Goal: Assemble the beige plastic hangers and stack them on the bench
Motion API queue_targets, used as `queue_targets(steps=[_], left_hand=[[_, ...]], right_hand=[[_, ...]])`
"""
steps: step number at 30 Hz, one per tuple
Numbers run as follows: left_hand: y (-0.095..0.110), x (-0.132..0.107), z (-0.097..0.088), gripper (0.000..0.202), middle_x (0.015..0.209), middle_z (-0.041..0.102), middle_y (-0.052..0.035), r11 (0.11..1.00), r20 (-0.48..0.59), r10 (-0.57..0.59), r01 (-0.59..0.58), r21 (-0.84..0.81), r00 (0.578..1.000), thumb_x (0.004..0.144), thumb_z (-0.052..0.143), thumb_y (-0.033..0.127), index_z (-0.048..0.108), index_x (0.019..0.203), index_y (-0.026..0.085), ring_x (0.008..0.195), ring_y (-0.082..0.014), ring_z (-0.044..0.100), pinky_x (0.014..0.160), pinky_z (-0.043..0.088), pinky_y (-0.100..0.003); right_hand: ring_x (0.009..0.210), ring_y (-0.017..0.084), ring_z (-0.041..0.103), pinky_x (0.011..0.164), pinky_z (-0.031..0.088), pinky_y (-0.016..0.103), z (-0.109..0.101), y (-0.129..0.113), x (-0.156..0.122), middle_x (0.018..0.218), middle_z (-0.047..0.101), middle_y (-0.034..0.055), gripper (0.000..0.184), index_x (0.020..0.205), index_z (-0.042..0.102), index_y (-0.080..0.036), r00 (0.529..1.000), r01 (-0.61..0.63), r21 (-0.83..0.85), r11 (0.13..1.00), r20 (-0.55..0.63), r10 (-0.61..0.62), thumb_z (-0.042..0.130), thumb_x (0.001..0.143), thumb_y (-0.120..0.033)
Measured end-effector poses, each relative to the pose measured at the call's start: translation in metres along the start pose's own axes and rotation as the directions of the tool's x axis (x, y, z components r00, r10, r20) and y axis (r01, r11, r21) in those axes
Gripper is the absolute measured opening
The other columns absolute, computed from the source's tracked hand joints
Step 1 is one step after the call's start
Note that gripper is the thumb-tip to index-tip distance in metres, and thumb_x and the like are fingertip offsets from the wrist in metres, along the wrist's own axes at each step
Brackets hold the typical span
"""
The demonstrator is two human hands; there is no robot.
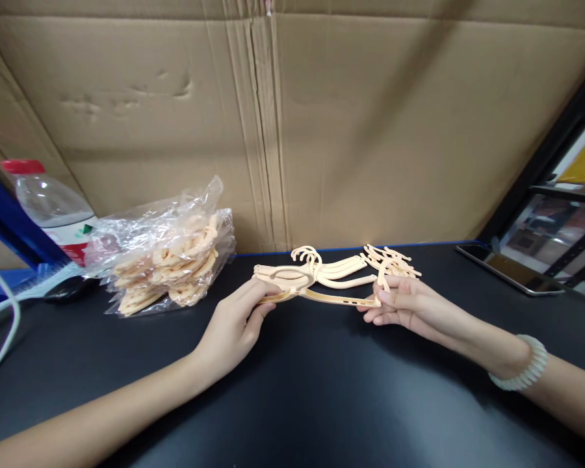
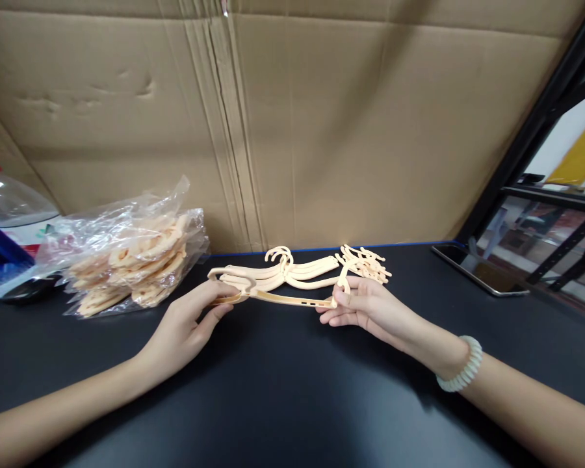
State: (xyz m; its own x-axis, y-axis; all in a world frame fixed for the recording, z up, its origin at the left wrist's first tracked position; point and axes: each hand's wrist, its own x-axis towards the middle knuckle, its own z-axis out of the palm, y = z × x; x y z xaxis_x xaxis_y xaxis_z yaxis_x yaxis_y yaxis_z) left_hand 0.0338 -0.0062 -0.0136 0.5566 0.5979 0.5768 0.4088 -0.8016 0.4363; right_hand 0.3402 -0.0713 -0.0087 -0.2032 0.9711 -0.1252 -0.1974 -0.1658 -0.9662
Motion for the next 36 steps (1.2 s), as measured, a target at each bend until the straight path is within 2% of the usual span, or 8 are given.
queue_targets(steps=[2, 6, 15, 18, 24, 29, 33, 36], left_hand=[[-0.001, -0.001, 0.0, 0.019, 0.098, 0.062, -0.0029, 1.0, 0.008, 0.005, -0.005, 0.001, 1.0, 0.092, 0.045, 0.012, 0.058, 0.103, 0.021, 0.092, -0.0169, 0.059, 0.081, 0.045, -0.027], [0.0, 0.0, 0.0, 0.019, 0.09, 0.062, -0.0016, 1.0, 0.001, 0.001, -0.001, 0.008, 1.0, 0.092, 0.045, 0.011, 0.059, 0.1, 0.02, 0.081, -0.0147, 0.059, 0.073, 0.045, -0.024], [0.002, 0.0, 0.0, 0.019, 0.083, 0.062, -0.0008, 0.999, -0.026, 0.008, -0.007, 0.033, 1.0, 0.091, 0.044, 0.01, 0.06, 0.096, 0.019, 0.075, -0.0141, 0.059, 0.07, 0.045, -0.023], [0.003, 0.0, -0.001, 0.019, 0.083, 0.063, -0.0011, 0.999, -0.033, 0.008, -0.007, 0.037, 0.999, 0.091, 0.045, 0.011, 0.06, 0.096, 0.02, 0.074, -0.0146, 0.06, 0.069, 0.046, -0.023], [0.002, -0.002, 0.001, 0.02, 0.085, 0.068, -0.0025, 0.999, -0.045, 0.009, -0.007, 0.043, 0.999, 0.092, 0.045, 0.014, 0.061, 0.101, 0.019, 0.074, -0.0158, 0.064, 0.07, 0.049, -0.024], [0.008, -0.004, 0.003, 0.021, 0.085, 0.069, -0.0021, 0.998, -0.033, -0.064, 0.065, 0.017, 0.997, 0.093, 0.045, 0.018, 0.062, 0.106, 0.019, 0.075, -0.0165, 0.065, 0.071, 0.049, -0.025], [0.016, -0.005, 0.003, 0.02, 0.081, 0.066, -0.0007, 0.991, -0.025, -0.135, 0.135, 0.008, 0.991, 0.094, 0.044, 0.02, 0.062, 0.103, 0.021, 0.073, -0.0165, 0.063, 0.068, 0.048, -0.026], [0.017, -0.003, 0.001, 0.018, 0.081, 0.065, -0.001, 0.987, -0.058, -0.162, 0.163, 0.014, 0.985, 0.094, 0.043, 0.02, 0.06, 0.101, 0.02, 0.073, -0.0168, 0.061, 0.068, 0.047, -0.026]], right_hand=[[0.075, 0.016, 0.072, 0.072, 0.057, 0.025, 0.003, 0.001, -0.001, 0.088, 0.074, 0.0092, 0.026, 0.078, 0.056, -0.016, 0.999, 0.048, -0.029, 0.998, -0.009, -0.049, 0.074, 0.079, -0.035], [0.073, 0.016, 0.071, 0.07, 0.056, 0.026, 0.006, 0.002, -0.001, 0.084, 0.074, 0.0103, 0.027, 0.078, 0.053, -0.017, 0.996, 0.082, -0.043, 0.996, -0.038, -0.083, 0.073, 0.08, -0.037], [0.077, 0.019, 0.072, 0.072, 0.057, 0.029, 0.005, 0.001, -0.002, 0.082, 0.074, 0.0119, 0.026, 0.077, 0.053, -0.017, 1.0, -0.023, -0.029, 0.999, 0.003, 0.023, 0.069, 0.083, -0.036], [0.082, 0.02, 0.072, 0.073, 0.056, 0.029, 0.008, 0.001, -0.004, 0.078, 0.073, 0.0099, 0.027, 0.078, 0.053, -0.017, 0.999, 0.034, -0.072, 0.997, 0.006, -0.034, 0.07, 0.083, -0.037], [0.067, 0.018, 0.071, 0.065, 0.056, 0.03, 0.012, 0.005, -0.002, 0.078, 0.073, 0.0083, 0.033, 0.078, 0.05, -0.019, 0.983, 0.167, -0.162, 0.973, -0.047, -0.177, 0.072, 0.079, -0.043], [0.068, 0.019, 0.07, 0.067, 0.057, 0.033, 0.013, 0.008, 0.0, 0.076, 0.072, 0.0069, 0.033, 0.081, 0.053, -0.018, 0.96, 0.225, -0.161, 0.961, -0.133, -0.247, 0.072, 0.078, -0.045], [0.09, 0.02, 0.066, 0.077, 0.056, 0.033, 0.015, 0.006, -0.001, 0.096, 0.07, 0.0056, 0.022, 0.086, 0.061, -0.02, 0.917, 0.345, -0.078, 0.935, -0.186, -0.354, 0.074, 0.079, -0.037], [0.091, 0.017, 0.061, 0.069, 0.055, 0.028, 0.013, -0.001, -0.003, 0.115, 0.063, 0.0045, 0.017, 0.094, 0.068, -0.024, 0.885, 0.418, -0.036, 0.908, -0.208, -0.416, 0.073, 0.079, -0.033]])
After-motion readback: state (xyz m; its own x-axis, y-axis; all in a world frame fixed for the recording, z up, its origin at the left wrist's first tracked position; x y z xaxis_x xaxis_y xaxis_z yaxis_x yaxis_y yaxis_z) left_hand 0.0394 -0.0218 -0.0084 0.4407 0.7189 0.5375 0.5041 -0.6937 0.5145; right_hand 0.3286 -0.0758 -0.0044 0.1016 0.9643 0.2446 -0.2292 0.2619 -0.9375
